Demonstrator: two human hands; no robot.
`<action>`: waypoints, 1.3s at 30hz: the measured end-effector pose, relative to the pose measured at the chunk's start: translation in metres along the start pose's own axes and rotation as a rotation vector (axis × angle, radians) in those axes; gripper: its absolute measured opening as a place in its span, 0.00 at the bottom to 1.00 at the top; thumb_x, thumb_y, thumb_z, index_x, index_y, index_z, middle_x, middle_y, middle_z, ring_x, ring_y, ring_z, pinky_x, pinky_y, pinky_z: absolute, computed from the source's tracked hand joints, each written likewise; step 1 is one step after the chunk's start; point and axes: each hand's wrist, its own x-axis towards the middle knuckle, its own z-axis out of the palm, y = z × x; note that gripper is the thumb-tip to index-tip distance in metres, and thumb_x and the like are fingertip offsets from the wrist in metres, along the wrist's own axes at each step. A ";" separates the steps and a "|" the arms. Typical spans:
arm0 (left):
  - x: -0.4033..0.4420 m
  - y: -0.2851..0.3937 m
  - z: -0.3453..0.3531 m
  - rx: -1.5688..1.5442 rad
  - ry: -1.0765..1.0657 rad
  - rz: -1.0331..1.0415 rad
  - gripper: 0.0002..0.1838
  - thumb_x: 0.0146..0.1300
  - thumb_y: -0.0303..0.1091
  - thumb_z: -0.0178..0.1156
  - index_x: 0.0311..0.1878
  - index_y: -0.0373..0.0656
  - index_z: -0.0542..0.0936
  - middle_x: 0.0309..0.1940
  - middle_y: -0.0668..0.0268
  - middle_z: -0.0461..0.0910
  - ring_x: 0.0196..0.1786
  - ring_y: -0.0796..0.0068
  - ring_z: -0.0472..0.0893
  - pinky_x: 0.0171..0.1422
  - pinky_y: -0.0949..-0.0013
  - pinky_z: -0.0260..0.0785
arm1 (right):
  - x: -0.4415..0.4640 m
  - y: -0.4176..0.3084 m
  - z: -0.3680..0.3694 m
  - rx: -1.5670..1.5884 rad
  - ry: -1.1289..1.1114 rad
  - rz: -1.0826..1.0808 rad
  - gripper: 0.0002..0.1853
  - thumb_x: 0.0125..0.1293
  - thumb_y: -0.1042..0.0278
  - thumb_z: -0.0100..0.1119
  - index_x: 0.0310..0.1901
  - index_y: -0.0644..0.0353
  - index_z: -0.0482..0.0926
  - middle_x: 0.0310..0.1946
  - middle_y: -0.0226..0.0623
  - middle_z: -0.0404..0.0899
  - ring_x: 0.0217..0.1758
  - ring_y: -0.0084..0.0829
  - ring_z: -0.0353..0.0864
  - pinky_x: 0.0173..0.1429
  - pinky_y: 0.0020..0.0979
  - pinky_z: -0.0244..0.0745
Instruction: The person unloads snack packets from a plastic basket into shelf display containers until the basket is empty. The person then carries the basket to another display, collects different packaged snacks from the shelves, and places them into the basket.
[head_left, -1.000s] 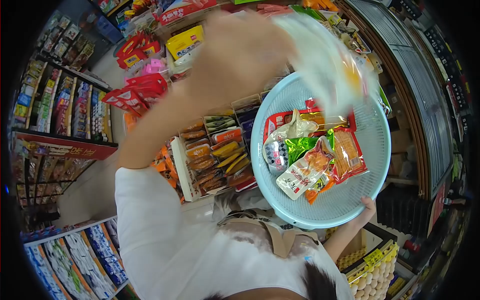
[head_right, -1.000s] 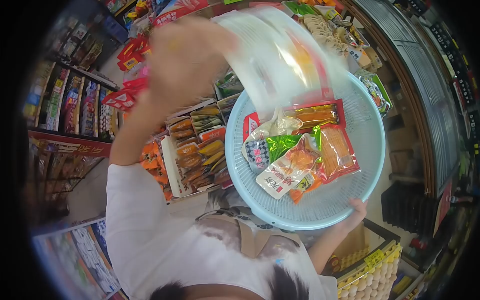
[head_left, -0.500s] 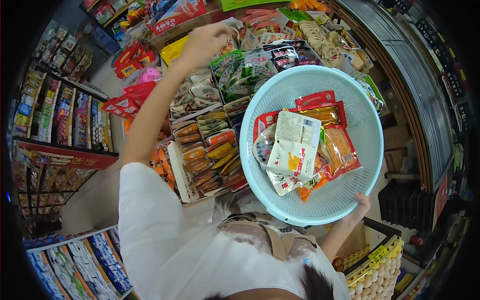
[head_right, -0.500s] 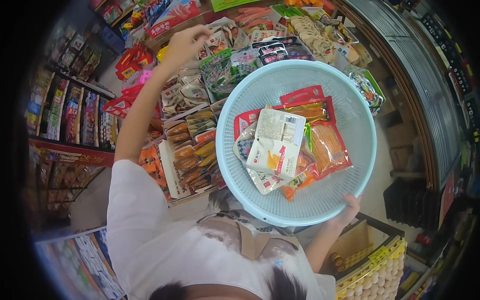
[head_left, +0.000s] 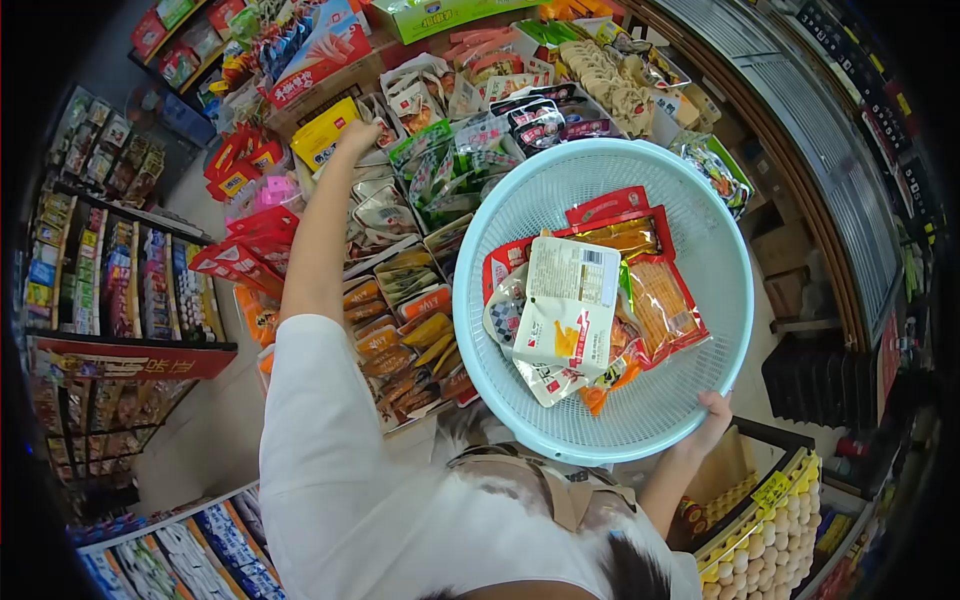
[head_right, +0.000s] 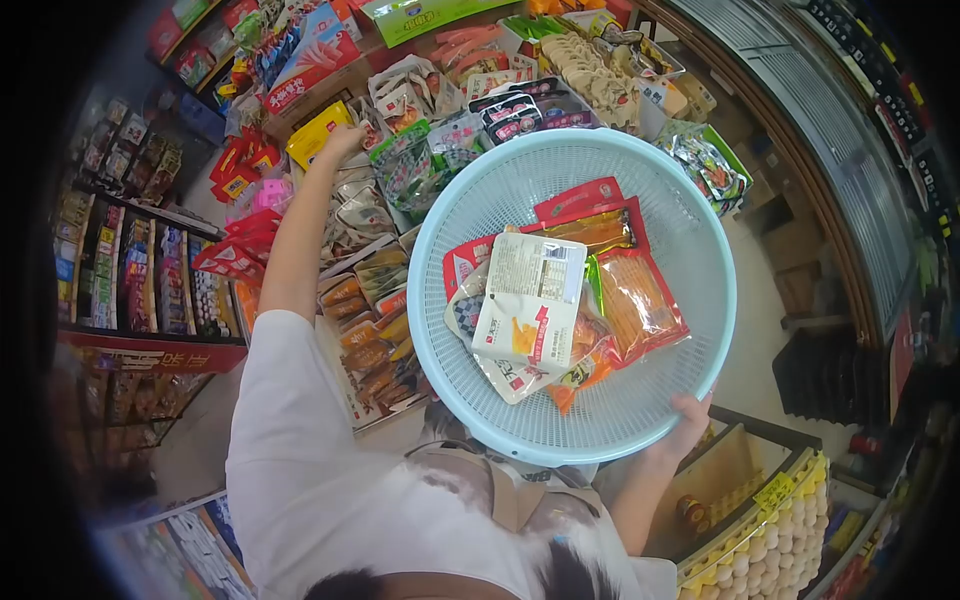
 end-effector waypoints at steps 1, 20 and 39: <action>-0.003 0.003 -0.005 0.002 -0.001 -0.016 0.28 0.41 0.47 0.58 0.42 0.32 0.78 0.39 0.46 0.78 0.45 0.51 0.78 0.50 0.62 0.68 | 0.000 0.000 0.001 -0.032 0.025 -0.016 0.35 0.35 0.78 0.45 0.54 0.69 0.60 0.47 0.51 0.67 0.50 0.46 0.69 0.57 0.42 0.68; -0.090 0.060 -0.108 -0.041 0.616 0.395 0.17 0.51 0.45 0.55 0.37 0.43 0.81 0.32 0.59 0.81 0.38 0.61 0.80 0.45 0.66 0.69 | 0.002 0.000 0.000 -0.076 -0.005 -0.046 0.34 0.34 0.78 0.47 0.52 0.68 0.60 0.46 0.51 0.66 0.50 0.46 0.69 0.56 0.43 0.68; -0.310 0.238 -0.004 0.312 0.054 1.676 0.12 0.52 0.31 0.58 0.41 0.43 0.77 0.45 0.63 0.77 0.52 0.67 0.74 0.57 0.66 0.66 | -0.001 0.001 0.003 -0.052 -0.010 -0.026 0.35 0.35 0.79 0.46 0.54 0.70 0.60 0.50 0.53 0.66 0.54 0.48 0.67 0.61 0.43 0.64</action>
